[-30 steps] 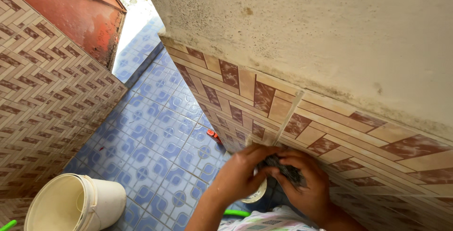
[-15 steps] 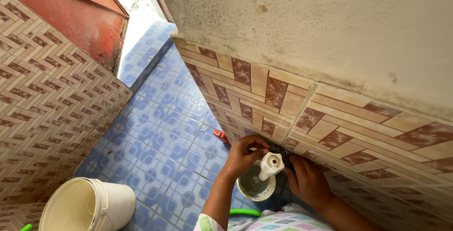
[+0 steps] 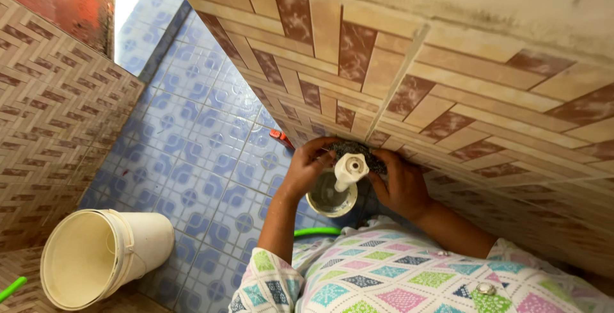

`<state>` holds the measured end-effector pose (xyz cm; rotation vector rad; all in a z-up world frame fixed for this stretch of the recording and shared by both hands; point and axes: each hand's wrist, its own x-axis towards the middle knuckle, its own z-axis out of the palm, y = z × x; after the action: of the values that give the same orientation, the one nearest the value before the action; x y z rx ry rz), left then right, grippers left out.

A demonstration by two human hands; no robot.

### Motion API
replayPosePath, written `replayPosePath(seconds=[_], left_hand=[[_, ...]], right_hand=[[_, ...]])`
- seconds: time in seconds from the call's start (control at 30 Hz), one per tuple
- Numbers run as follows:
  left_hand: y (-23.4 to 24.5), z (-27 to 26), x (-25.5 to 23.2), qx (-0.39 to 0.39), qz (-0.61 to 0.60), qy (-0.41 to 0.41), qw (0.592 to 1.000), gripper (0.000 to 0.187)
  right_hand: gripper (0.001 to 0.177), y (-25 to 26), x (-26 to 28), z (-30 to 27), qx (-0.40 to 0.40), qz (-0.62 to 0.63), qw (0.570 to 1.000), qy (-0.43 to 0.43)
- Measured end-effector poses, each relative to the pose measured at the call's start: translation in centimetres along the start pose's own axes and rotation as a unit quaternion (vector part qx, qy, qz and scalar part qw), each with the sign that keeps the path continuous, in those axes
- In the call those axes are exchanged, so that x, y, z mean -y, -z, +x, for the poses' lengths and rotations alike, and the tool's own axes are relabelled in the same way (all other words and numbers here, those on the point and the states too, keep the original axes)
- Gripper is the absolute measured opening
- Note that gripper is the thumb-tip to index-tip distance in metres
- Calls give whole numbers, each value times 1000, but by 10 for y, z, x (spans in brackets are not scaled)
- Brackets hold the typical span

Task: The person repairs a faucet by removing the handle and internal components, cleaning them with a scrubbing pad, and reassembling the parts before testing the water flow.

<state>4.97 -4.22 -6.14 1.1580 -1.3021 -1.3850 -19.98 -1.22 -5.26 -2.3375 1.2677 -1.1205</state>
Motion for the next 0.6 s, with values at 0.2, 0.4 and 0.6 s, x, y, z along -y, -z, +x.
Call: replayPosePath(seconds=[0.2,0.4,0.6], left_hand=[[-24,10,-37,-64,-2,135,989,32],[-28,15,-26,-95,29,142,985,34],[-34,-3,5,-96,-14,55,994,23]], right_hand=[[47,17,15,-2,34,61,996,-46],[47,8,17,9,10,29,1000,-3],[26,-18,-2,5,9,-60,998,32]])
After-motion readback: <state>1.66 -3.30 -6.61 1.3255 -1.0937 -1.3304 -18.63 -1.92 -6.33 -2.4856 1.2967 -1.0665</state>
